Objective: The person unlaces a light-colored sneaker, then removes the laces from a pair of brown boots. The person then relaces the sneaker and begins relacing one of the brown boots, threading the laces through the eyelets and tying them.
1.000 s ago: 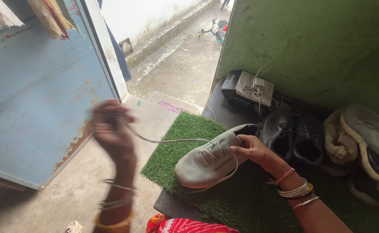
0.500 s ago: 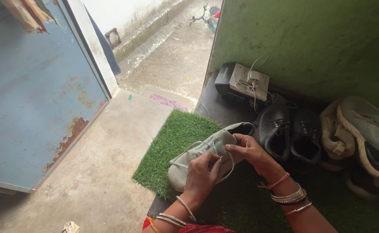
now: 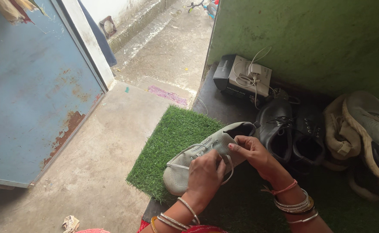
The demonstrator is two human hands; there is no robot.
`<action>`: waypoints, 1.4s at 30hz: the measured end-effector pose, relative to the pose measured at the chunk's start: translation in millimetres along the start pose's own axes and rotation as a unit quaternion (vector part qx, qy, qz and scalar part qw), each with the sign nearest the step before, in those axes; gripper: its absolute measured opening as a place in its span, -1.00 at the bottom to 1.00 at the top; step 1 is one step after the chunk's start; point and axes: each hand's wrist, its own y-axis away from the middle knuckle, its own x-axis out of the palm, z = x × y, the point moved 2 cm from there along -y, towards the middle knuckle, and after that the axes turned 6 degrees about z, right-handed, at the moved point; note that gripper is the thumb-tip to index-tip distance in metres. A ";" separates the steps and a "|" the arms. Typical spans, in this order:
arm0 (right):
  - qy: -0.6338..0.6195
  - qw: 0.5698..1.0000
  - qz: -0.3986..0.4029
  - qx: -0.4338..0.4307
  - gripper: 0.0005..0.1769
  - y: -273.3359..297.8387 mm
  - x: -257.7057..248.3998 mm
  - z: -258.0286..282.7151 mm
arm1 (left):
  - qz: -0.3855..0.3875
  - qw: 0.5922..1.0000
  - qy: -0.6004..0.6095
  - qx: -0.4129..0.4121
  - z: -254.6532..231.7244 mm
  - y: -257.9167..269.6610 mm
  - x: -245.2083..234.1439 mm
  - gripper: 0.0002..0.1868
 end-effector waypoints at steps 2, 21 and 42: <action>0.010 1.000 0.006 -0.013 -0.71 2.6 -2.3 0.6 | 0.006 1.000 -0.009 -0.005 -2.6 -3.6 3.6 -0.82; 0.326 0.906 0.175 0.203 -0.62 -69.0 -30.7 5.9 | -0.031 0.998 0.034 0.035 -2.5 9.2 4.5 -0.84; 0.437 0.843 -0.311 -0.045 -0.83 56.3 -218.3 161.0 | -0.139 0.964 -0.097 0.203 25.4 33.5 -6.6 -0.40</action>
